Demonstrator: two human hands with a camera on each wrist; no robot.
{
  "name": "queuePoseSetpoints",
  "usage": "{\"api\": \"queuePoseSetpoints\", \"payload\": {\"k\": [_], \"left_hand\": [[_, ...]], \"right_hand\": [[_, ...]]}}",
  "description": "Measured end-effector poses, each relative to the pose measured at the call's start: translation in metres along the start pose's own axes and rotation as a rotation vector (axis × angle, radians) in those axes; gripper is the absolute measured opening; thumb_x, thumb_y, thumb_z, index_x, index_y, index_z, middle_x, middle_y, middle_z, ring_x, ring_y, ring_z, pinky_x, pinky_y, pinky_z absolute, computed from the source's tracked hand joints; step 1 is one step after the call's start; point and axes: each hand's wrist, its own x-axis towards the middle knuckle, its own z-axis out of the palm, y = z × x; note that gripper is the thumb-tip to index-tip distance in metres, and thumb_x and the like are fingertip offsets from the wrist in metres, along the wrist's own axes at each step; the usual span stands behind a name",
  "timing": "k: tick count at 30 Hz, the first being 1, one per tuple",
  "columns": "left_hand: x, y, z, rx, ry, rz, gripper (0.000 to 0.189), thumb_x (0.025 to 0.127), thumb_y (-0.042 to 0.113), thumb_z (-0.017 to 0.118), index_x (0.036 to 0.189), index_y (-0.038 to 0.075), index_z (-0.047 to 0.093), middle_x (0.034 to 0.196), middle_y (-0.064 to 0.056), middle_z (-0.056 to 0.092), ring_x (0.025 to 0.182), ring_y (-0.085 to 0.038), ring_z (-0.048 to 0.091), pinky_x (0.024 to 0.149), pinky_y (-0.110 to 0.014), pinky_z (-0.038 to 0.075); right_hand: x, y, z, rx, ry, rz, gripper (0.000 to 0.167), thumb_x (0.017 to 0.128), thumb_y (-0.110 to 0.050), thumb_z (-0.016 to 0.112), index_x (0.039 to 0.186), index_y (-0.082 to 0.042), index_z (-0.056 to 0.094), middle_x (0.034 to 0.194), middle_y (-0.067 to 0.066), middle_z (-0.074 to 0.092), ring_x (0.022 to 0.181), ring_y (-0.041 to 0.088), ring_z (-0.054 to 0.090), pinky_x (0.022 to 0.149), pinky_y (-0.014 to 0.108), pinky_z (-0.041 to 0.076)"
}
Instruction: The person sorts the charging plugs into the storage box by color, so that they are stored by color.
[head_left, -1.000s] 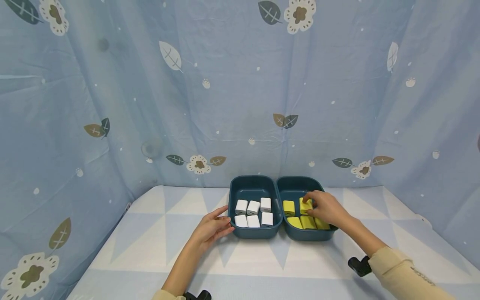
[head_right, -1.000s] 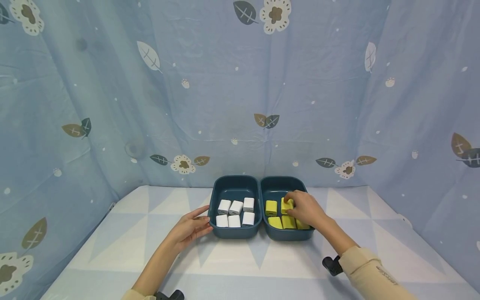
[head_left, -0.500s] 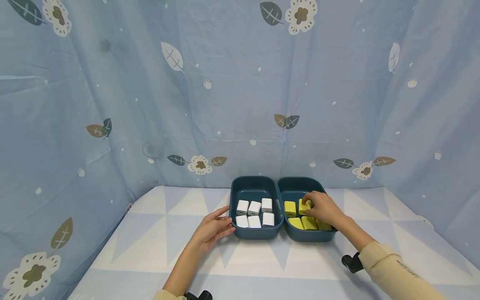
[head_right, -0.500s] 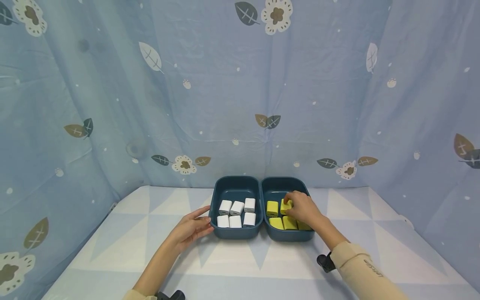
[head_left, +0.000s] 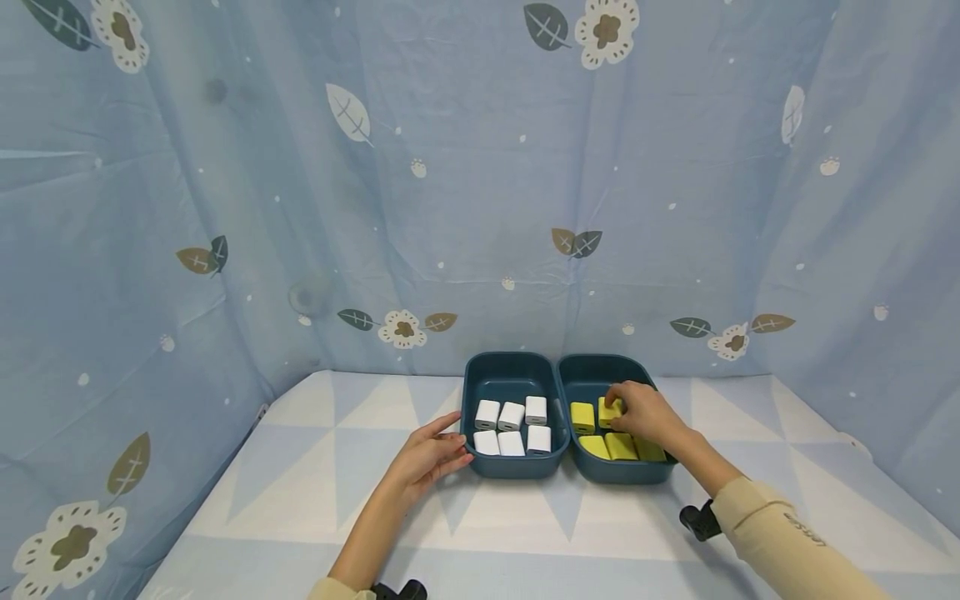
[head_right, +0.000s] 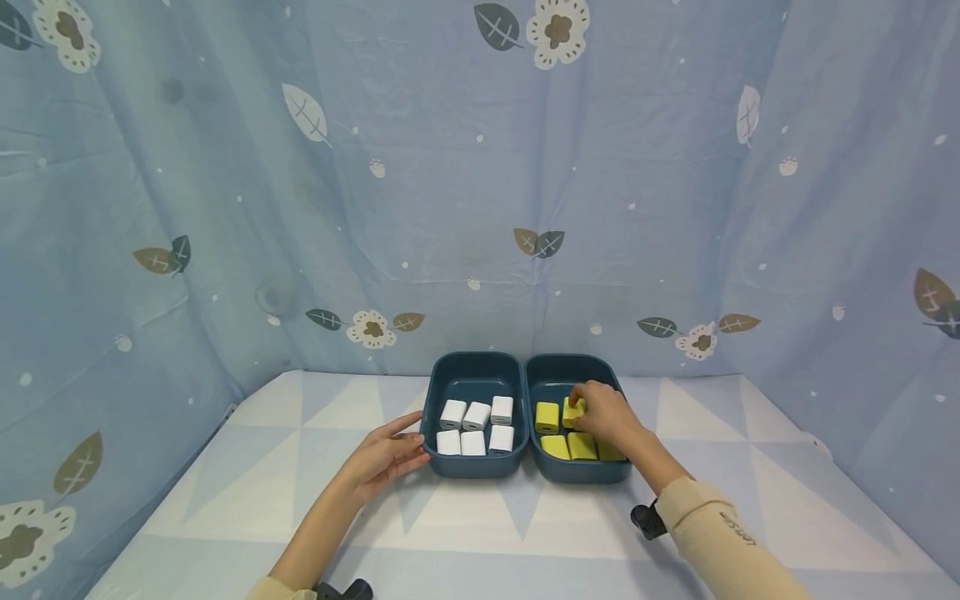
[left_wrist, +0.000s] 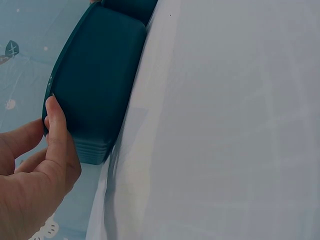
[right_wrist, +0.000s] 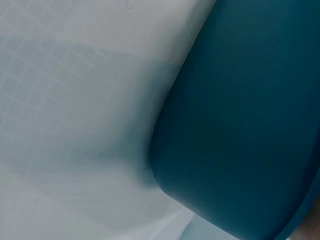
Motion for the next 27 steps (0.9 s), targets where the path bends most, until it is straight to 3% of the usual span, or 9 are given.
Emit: {"api": "queuePoseSetpoints", "payload": {"k": [6,15,27], "left_hand": [[0.000,-0.001,0.001,-0.006,-0.013,0.000,0.059,0.095,-0.008,0.055,0.150,-0.005,0.034,0.101,-0.013,0.051,0.081,-0.016,0.061,0.085,-0.032,0.060],[0.000,0.001,0.003,0.000,-0.008,0.015,0.057,0.096,-0.008,0.055,0.150,-0.005,0.035,0.101,-0.013,0.052,0.082,-0.016,0.060,0.086,-0.034,0.060],[-0.002,0.000,-0.001,0.025,-0.014,0.022,0.057,0.096,-0.006,0.055,0.150,-0.006,0.035,0.104,-0.016,0.053,0.084,-0.017,0.062,0.086,-0.034,0.059]], "right_hand": [[-0.005,0.003,0.000,0.052,0.002,-0.049,0.022,0.077,-0.002,0.081,0.097,-0.001,0.070,0.093,0.011,0.060,0.079,0.023,0.061,0.067,0.037,0.058],[-0.011,0.006,-0.001,0.134,0.006,-0.035,0.020,0.080,0.004,0.076,0.099,0.000,0.070,0.096,0.011,0.060,0.081,0.023,0.064,0.066,0.034,0.059],[-0.033,0.003,-0.007,0.144,0.037,-0.107,0.021,0.082,0.003,0.073,0.103,0.001,0.069,0.099,0.013,0.063,0.079,0.021,0.063,0.067,0.036,0.057]]}}
